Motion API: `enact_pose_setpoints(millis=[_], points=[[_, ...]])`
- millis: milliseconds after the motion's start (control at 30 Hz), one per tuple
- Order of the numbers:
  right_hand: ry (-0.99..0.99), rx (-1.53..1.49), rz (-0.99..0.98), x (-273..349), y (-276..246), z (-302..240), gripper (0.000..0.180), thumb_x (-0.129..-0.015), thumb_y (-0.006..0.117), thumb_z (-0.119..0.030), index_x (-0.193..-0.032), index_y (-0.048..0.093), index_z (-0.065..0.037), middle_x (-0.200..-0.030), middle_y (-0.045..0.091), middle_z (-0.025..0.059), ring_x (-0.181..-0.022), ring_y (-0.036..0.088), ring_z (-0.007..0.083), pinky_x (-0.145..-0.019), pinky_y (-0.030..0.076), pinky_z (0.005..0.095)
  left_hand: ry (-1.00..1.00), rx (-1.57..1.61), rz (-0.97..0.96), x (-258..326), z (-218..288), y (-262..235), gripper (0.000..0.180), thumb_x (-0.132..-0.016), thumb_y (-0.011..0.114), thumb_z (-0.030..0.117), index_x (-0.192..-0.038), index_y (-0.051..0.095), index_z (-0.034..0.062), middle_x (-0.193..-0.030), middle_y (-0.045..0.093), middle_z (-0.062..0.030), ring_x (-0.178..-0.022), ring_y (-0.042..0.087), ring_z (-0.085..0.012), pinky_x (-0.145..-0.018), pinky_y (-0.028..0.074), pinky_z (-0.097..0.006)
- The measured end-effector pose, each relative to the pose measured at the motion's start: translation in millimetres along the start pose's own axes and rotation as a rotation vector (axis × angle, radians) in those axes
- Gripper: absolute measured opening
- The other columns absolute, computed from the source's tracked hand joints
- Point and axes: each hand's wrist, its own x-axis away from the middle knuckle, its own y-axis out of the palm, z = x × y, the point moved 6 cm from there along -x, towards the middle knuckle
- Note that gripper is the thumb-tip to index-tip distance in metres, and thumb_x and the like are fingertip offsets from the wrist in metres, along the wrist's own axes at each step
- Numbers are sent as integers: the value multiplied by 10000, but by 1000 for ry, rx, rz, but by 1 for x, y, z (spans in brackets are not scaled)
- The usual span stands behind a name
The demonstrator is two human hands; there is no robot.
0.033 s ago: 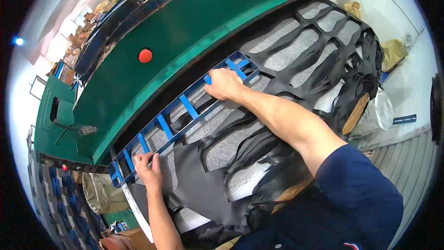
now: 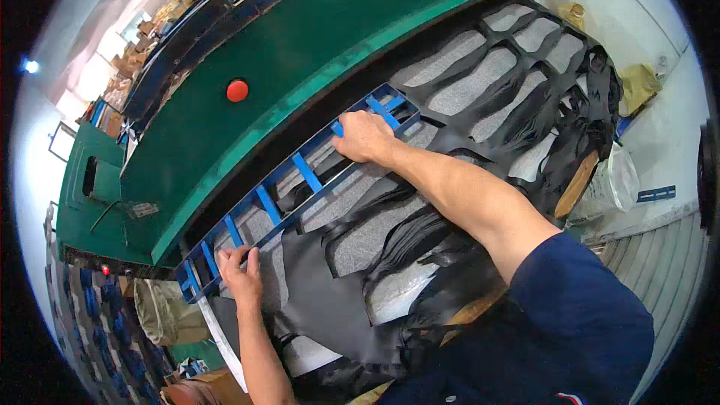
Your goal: The person is extracting die-cut material pieces from a large machine sheet and placing them into a collection bag, then uses scissors to trim or separate pieces.
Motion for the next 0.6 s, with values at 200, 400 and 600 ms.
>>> enact_pose_setpoints(millis=[200,400,600], points=[[-79,-12,155,13,-12,-13,399,-868,579,-379,-988,602,0,-923,679,223,-893,653,387,-788,512,474,7,0,-26,-1,-4,-2,186,-776,760,130,-897,676,16,-885,581,-151,-862,575,-325,-763,457,-381],[-580,19,513,66,-46,-7,266,-843,624,-264,-968,571,-36,-877,637,168,-869,610,347,-764,485,466,25,-15,36,1,-1,-4,189,-771,761,142,-882,676,15,-890,579,-157,-865,570,-343,-755,457,-406],[-693,-69,307,147,-75,59,239,-831,629,-197,-994,632,-22,-907,647,166,-904,617,347,-808,493,446,-36,-136,51,6,14,-4,231,-783,747,156,-948,680,10,-933,597,-163,-928,572,-355,-824,458,-422]])
